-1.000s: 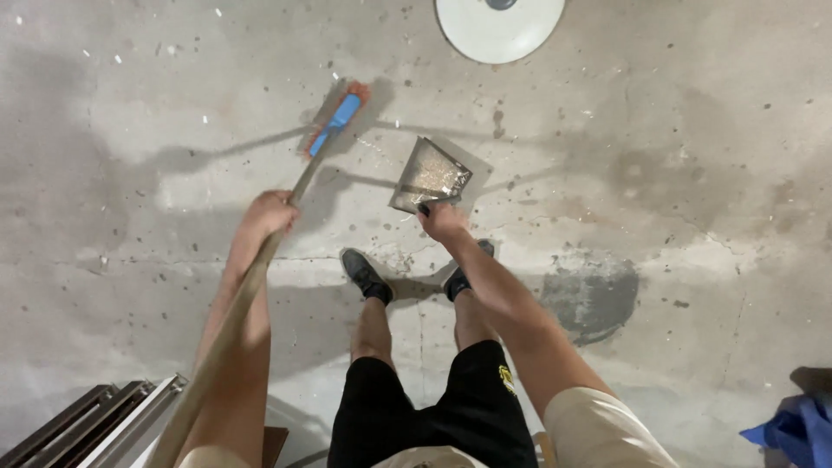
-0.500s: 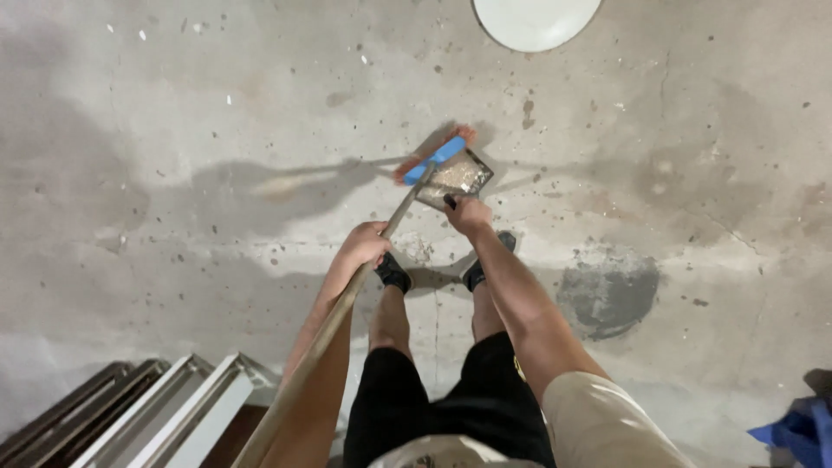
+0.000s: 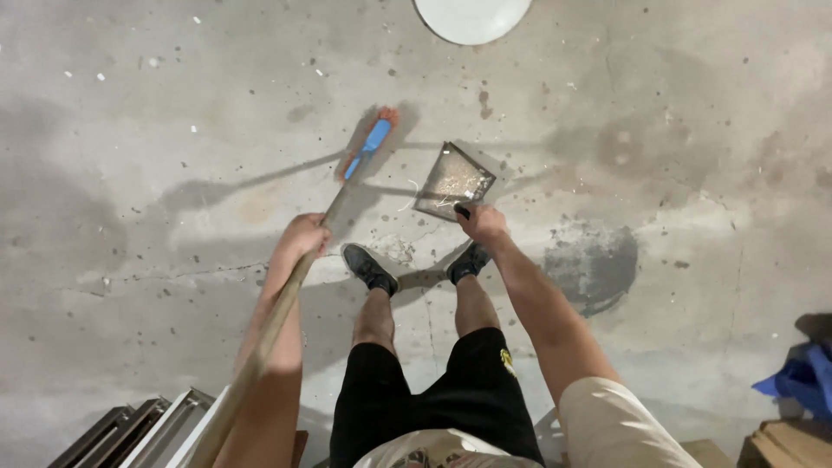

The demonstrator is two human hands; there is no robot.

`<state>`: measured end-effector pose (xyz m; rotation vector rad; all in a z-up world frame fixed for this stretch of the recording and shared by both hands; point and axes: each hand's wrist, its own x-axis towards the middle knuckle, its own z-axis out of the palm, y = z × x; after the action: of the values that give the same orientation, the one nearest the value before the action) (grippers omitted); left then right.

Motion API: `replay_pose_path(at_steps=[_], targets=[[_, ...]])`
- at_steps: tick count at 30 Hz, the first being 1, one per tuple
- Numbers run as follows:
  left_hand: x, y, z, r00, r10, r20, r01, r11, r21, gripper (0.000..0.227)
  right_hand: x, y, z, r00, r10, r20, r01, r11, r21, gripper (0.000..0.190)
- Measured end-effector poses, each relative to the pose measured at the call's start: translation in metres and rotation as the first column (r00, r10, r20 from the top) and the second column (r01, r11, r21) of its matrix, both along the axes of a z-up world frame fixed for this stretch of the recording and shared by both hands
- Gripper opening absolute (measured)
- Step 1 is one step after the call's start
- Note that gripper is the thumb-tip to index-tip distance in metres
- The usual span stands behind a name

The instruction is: Sweeping sawdust from the floor into a dustpan and then organizing tools on a workbench.

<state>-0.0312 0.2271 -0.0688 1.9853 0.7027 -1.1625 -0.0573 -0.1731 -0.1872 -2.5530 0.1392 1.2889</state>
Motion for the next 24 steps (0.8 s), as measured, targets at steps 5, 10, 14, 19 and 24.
replay_pose_path(at_steps=[5,10,14,19,24], targets=[[0.004,-0.058,-0.01,0.999,-0.004,-0.051,0.004,1.0,-0.014,0.058,0.016,0.007,0.027,0.994,0.052,-0.094,-0.064,0.989,-0.133,0.062],[-0.024,-0.125,-0.026,0.991,-0.024,-0.131,0.017,0.998,-0.057,0.057,0.011,-0.013,0.006,0.993,0.103,-0.064,-0.112,0.983,-0.145,0.065],[-0.028,-0.167,-0.002,0.984,0.076,-0.16,-0.097,0.987,-0.129,0.062,-0.007,-0.035,-0.006,0.994,0.041,-0.106,-0.051,0.994,-0.095,0.065],[-0.028,-0.149,0.056,0.991,0.039,-0.131,-0.06,0.985,-0.162,0.068,-0.052,-0.096,0.003,0.985,-0.09,-0.15,0.089,0.996,-0.012,0.061],[-0.016,-0.126,0.148,0.979,0.146,-0.139,-0.175,0.956,-0.234,0.054,-0.095,-0.141,0.08,0.949,-0.299,-0.095,0.302,0.953,0.015,0.05]])
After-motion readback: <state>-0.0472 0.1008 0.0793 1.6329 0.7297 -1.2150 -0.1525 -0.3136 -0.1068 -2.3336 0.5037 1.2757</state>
